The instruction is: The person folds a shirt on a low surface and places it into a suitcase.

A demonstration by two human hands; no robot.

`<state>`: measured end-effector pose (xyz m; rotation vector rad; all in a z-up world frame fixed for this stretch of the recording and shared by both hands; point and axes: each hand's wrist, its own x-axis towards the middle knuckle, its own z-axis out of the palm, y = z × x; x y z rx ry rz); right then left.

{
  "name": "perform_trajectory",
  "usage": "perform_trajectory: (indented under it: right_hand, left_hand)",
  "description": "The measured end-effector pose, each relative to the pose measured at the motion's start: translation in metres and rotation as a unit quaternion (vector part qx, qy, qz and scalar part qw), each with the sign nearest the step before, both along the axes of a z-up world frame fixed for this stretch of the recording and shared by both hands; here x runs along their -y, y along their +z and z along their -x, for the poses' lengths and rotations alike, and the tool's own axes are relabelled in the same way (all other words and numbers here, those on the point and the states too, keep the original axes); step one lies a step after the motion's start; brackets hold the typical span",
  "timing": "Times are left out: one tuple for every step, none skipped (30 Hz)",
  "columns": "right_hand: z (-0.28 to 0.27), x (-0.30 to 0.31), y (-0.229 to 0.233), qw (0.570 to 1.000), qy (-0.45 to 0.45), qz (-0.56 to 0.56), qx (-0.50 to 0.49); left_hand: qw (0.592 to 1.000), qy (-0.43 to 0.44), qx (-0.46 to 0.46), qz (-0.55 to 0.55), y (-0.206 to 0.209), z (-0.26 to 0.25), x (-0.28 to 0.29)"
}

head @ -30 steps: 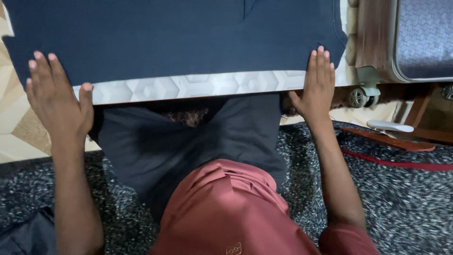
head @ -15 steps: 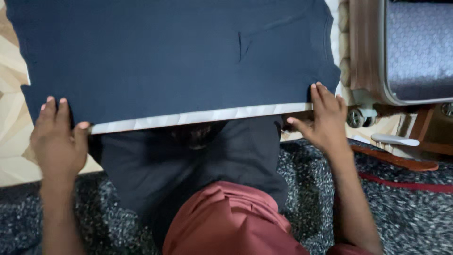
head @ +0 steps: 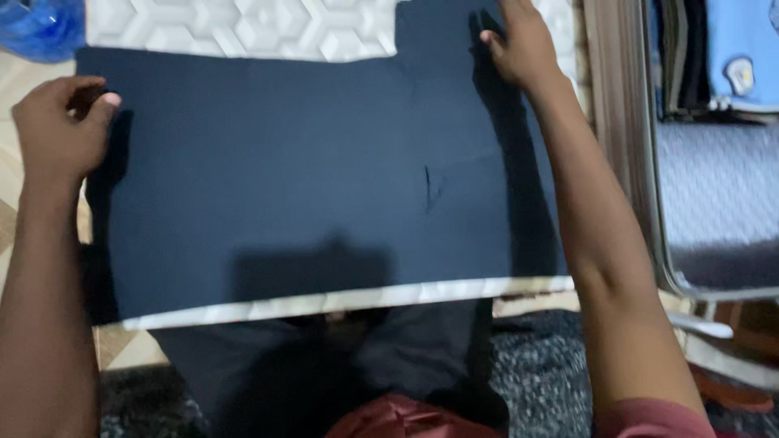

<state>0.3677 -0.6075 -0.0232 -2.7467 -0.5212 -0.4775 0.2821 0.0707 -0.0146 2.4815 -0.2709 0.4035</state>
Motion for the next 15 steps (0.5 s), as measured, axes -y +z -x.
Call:
perform_trajectory:
  right_hand:
    - [-0.023,-0.004,-0.001,1.0,0.01,0.016,-0.015]
    - [-0.042,-0.009,-0.002,0.999,0.021,0.033,-0.029]
    - [-0.055,-0.013,-0.003,0.997,0.031,0.05,-0.045]
    - [-0.064,-0.016,-0.004,0.996,0.021,0.053,-0.069]
    - [-0.07,-0.018,-0.005,0.994,0.012,0.058,-0.096]
    - [-0.074,-0.02,-0.006,0.991,0.002,0.062,-0.122]
    - [-0.078,-0.02,-0.005,0.982,-0.034,0.066,-0.175]
    - [-0.079,-0.02,-0.006,0.969,-0.069,0.07,-0.227]
    - [-0.079,-0.02,-0.007,0.952,-0.105,0.072,-0.28]
    - [-0.079,-0.018,-0.008,0.955,-0.093,0.081,-0.27]
    - [-0.073,-0.014,-0.009,0.958,-0.082,0.089,-0.261]
    - [-0.066,-0.009,-0.01,0.96,-0.071,0.097,-0.253]
    - [-0.058,-0.005,-0.008,0.979,-0.029,0.066,-0.188]
    - [-0.045,0.001,-0.004,0.992,0.014,0.035,-0.123]
    - [-0.03,0.004,0.001,0.997,0.057,0.004,-0.058]
  left_hand:
    - [0.999,-0.002,0.01,-0.035,0.0,-0.013,-0.002]
    - [0.997,-0.005,0.021,-0.07,0.002,-0.026,-0.004]
    - [0.99,-0.009,0.045,-0.134,0.004,-0.036,-0.005]
    - [0.978,-0.014,0.068,-0.198,0.006,-0.045,-0.006]
    - [0.978,-0.021,0.045,-0.202,0.005,-0.05,-0.007]
    - [0.978,-0.027,0.022,-0.206,0.003,-0.054,-0.009]
    - [0.977,-0.033,0.002,-0.209,0.001,-0.059,-0.011]
    - [0.98,-0.009,-0.054,-0.193,-0.003,-0.061,-0.014]
    - [0.978,0.013,-0.11,-0.178,-0.005,-0.062,-0.017]
    - [0.972,0.035,-0.167,-0.162,-0.008,-0.062,-0.019]
    - [0.97,0.022,-0.153,-0.186,-0.009,-0.061,-0.02]
    - [0.968,0.008,-0.139,-0.21,-0.009,-0.06,-0.019]
    - [0.965,-0.003,-0.122,-0.234,-0.006,-0.058,-0.018]
    - [0.975,-0.003,-0.073,-0.211,-0.001,-0.053,-0.018]
    - [0.982,-0.005,-0.025,-0.188,0.003,-0.043,-0.016]
